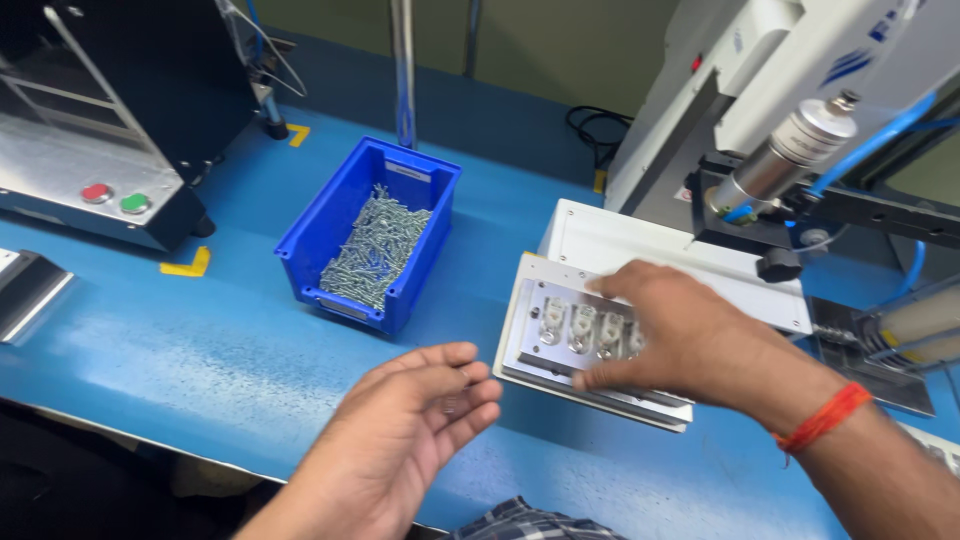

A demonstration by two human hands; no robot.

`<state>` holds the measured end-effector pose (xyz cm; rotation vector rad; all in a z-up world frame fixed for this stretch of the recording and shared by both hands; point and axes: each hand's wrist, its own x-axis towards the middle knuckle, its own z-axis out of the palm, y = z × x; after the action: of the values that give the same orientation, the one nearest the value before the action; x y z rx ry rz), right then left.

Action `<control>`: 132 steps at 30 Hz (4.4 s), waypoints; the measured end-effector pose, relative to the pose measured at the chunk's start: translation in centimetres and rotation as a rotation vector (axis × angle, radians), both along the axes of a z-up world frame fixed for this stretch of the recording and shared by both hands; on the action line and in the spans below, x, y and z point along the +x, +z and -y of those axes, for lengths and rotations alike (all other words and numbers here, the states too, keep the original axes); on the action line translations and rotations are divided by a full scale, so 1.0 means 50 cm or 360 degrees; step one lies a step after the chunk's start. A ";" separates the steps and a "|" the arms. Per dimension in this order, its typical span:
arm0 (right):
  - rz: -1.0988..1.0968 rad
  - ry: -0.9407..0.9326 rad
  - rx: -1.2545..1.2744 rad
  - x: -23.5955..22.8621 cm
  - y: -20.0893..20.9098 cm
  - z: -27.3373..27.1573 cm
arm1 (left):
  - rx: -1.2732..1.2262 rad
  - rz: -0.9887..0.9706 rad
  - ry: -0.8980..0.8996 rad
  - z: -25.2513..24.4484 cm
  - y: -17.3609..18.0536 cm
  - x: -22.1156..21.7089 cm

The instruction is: The person picks small metal springs from a blue bin and places them one by one into slots on a metal fixture. The person repeats this process multiple times, handling the springs by hand and positioning them in the fixture.

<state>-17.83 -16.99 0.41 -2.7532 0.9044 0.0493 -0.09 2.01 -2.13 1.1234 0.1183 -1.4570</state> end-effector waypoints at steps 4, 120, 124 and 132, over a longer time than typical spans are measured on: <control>-0.0288 -0.0070 0.0011 -0.014 -0.015 0.014 | 0.0032 -0.0024 0.0034 -0.007 0.002 0.004; -0.0389 -0.1309 0.0993 -0.402 -0.442 -0.184 | 0.0118 -0.0082 0.0803 0.093 -0.199 0.203; -0.0312 -0.0944 0.1022 -0.394 -0.469 -0.166 | 0.0089 -0.0253 0.0366 -0.008 -0.174 0.110; -0.0453 -0.0501 0.1124 -0.141 -0.337 -0.171 | -0.0055 -0.0326 0.0329 -0.068 -0.088 0.023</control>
<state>-24.86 -8.46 -16.42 -1.9596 1.1134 0.5922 1.05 5.39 -6.51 0.9038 0.3421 -1.3796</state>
